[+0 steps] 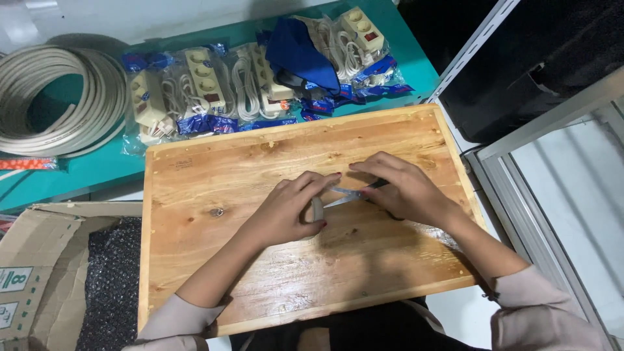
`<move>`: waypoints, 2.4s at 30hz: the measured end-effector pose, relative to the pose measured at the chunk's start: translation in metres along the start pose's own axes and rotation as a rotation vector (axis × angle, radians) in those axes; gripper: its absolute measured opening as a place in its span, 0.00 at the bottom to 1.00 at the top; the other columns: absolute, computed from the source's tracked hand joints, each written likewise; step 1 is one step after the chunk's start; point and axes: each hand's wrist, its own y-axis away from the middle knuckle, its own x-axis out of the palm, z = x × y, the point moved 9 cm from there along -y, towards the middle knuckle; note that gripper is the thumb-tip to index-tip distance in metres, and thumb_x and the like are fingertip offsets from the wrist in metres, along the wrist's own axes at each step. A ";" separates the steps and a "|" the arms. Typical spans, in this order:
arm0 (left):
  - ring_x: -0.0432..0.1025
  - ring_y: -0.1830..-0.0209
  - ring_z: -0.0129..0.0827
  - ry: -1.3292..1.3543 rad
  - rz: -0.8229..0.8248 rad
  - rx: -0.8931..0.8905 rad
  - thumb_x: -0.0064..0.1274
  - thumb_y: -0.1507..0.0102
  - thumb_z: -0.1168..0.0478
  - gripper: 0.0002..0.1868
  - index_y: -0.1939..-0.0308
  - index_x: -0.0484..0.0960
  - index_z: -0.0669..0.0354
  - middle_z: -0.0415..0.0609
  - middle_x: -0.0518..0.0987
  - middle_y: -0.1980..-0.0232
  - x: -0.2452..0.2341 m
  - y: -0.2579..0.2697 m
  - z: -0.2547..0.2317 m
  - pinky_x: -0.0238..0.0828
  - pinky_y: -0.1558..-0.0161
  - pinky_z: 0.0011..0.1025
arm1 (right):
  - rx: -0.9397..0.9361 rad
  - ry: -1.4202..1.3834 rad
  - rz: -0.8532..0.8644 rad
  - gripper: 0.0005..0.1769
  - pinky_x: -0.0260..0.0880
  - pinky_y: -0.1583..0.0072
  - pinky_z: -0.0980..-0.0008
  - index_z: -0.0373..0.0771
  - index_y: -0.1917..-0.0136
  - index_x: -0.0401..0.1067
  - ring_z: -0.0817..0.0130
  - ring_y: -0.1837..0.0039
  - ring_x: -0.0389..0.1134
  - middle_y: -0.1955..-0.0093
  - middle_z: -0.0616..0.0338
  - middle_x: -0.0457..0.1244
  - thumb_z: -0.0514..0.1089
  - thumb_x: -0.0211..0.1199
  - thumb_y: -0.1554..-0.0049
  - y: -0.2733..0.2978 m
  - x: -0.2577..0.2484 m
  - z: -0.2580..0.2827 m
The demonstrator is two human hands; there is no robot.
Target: The person repeatedly pulls a length of white adhesive tape from a roll, cuts it with scissors, and places the cut piece onto a shelf. This process is performed multiple times in a repetitive sequence.
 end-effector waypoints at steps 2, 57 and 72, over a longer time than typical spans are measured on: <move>0.74 0.42 0.53 -0.013 0.021 0.007 0.62 0.45 0.58 0.45 0.24 0.63 0.49 0.51 0.73 0.37 0.006 -0.003 -0.001 0.61 0.38 0.51 | -0.059 -0.240 -0.168 0.19 0.72 0.41 0.67 0.56 0.39 0.76 0.71 0.44 0.71 0.45 0.73 0.68 0.54 0.69 0.44 -0.002 -0.011 0.011; 0.82 0.62 0.39 0.364 -0.665 0.314 0.53 0.38 0.75 0.24 0.36 0.75 0.71 0.58 0.75 0.44 -0.094 -0.029 -0.027 0.78 0.51 0.43 | -0.627 0.010 -0.598 0.03 0.69 0.44 0.54 0.39 0.56 0.73 0.50 0.47 0.68 0.52 0.51 0.68 0.33 0.63 0.44 -0.055 -0.112 0.106; 0.80 0.61 0.39 1.032 -1.105 0.411 0.62 0.38 0.69 0.16 0.49 0.75 0.66 0.58 0.80 0.55 -0.197 -0.098 0.055 0.85 0.50 0.33 | -0.703 0.481 -0.669 0.07 0.57 0.60 0.56 0.41 0.52 0.68 0.54 0.57 0.64 0.56 0.55 0.63 0.33 0.65 0.38 -0.173 -0.195 0.132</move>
